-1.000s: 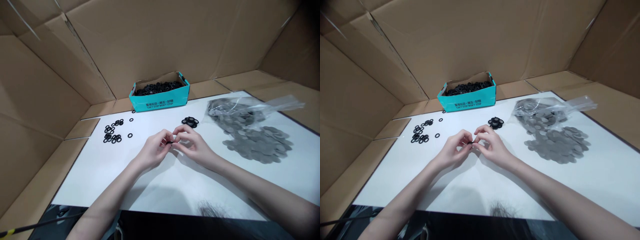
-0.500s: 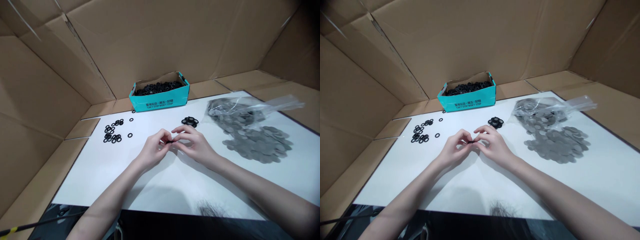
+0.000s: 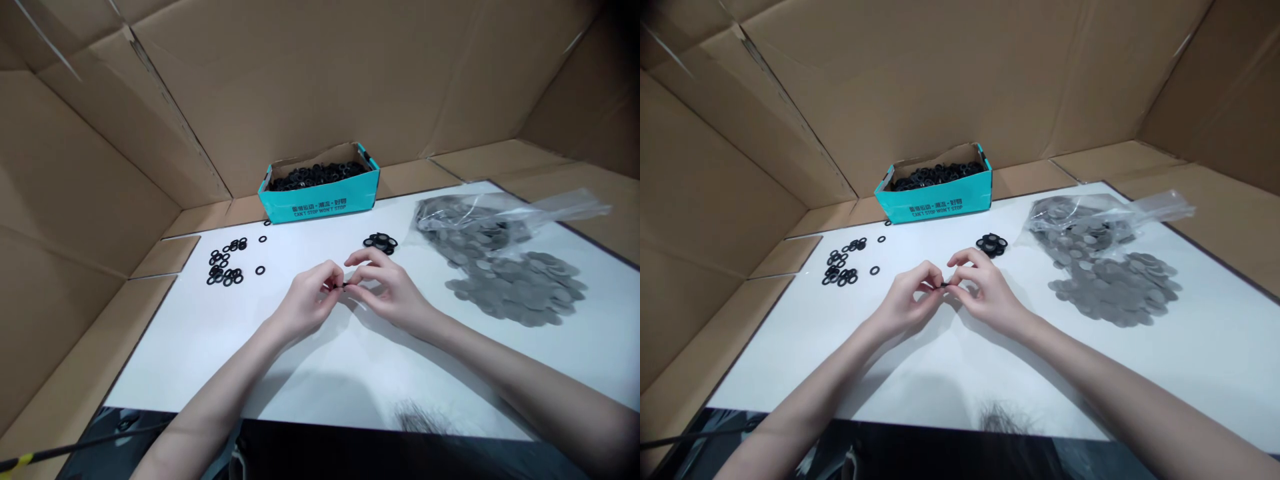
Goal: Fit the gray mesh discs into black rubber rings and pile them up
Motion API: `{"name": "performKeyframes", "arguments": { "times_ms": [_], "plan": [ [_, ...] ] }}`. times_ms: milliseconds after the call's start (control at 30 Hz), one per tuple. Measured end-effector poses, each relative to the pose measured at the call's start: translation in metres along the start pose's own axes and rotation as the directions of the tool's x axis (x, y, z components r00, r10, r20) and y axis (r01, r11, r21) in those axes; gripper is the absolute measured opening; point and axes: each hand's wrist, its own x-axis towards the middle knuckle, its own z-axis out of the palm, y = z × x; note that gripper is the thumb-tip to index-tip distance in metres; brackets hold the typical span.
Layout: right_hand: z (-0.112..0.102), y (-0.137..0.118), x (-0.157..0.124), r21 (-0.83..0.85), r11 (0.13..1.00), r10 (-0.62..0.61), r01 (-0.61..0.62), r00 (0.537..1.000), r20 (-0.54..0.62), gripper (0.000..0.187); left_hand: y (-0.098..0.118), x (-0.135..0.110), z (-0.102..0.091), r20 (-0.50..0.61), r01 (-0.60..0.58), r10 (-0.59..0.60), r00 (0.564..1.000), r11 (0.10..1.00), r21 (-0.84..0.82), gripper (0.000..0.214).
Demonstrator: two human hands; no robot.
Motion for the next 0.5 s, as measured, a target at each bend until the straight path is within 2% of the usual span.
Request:
{"name": "performKeyframes", "arguments": {
  "times_ms": [100,267,367,500],
  "plan": [
    [0.0011,0.0004,-0.0001,-0.005,1.0,0.01,-0.01,1.0,-0.016,0.014,0.0001,0.0008,-0.0008,0.012,-0.004,0.004,1.0,1.0,0.017,0.01],
    [0.0016,0.0038,0.0005,-0.044,0.999,0.003,-0.002,1.0,0.028,0.011,-0.0043,0.0008,0.0014,-0.025,0.033,-0.034,0.999,0.999,-0.014,0.015],
    [-0.0002,0.0045,0.0015,-0.061,0.998,-0.005,0.005,1.0,0.0,0.005,-0.0046,0.0008,0.0023,-0.047,0.022,-0.023,0.999,1.0,-0.022,0.013],
    [-0.0012,0.0057,0.002,-0.047,0.999,-0.005,0.004,1.0,-0.008,0.011,-0.0018,0.0012,0.0036,-0.075,0.023,-0.025,0.997,0.999,-0.039,0.008]
  ]
}}
